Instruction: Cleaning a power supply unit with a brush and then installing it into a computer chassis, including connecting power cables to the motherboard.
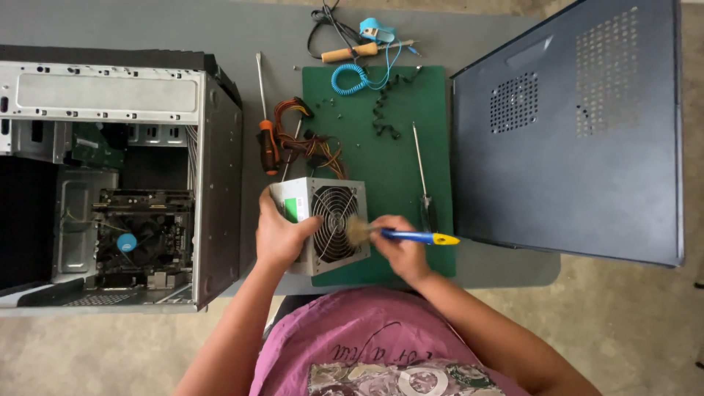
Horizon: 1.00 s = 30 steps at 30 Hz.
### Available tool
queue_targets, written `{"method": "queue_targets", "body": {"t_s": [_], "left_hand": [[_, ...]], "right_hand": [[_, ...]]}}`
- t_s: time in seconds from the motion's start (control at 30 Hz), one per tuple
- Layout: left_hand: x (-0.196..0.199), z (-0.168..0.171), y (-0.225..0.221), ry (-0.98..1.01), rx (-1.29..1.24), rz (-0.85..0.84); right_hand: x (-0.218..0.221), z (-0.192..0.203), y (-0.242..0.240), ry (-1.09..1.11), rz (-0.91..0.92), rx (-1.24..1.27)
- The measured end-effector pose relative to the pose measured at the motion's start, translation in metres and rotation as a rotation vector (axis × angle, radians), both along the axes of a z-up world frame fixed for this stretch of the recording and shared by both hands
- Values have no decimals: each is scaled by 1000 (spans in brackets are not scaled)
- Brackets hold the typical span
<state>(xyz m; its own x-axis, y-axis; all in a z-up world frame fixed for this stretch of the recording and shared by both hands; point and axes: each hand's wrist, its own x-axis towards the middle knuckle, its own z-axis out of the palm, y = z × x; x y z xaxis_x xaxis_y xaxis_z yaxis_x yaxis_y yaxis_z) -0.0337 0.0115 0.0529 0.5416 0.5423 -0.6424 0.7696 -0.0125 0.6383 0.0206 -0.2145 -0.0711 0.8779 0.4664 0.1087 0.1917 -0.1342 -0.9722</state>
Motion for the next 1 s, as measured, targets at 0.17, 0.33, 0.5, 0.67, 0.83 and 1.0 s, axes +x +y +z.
{"method": "queue_targets", "body": {"t_s": [0.17, 0.33, 0.5, 0.67, 0.83, 1.0], "left_hand": [[2, 1, -1, 10, 15, -1], [3, 1, -1, 32, 22, -21], [0, -3, 1, 5, 19, -10], [1, -2, -2, -4, 29, -11], [4, 10, -13, -16, 35, -15], [-6, 25, -18, -22, 62, -42]], "right_hand": [[-1, 16, 5, -46, -50, -66], [-28, 76, 35, -9, 221, 226], [1, 11, 1, -37, 163, -39], [18, 13, -5, -60, 64, -85], [-19, 91, 32, 57, 218, 152], [38, 32, -2, -84, 144, -45]]}}
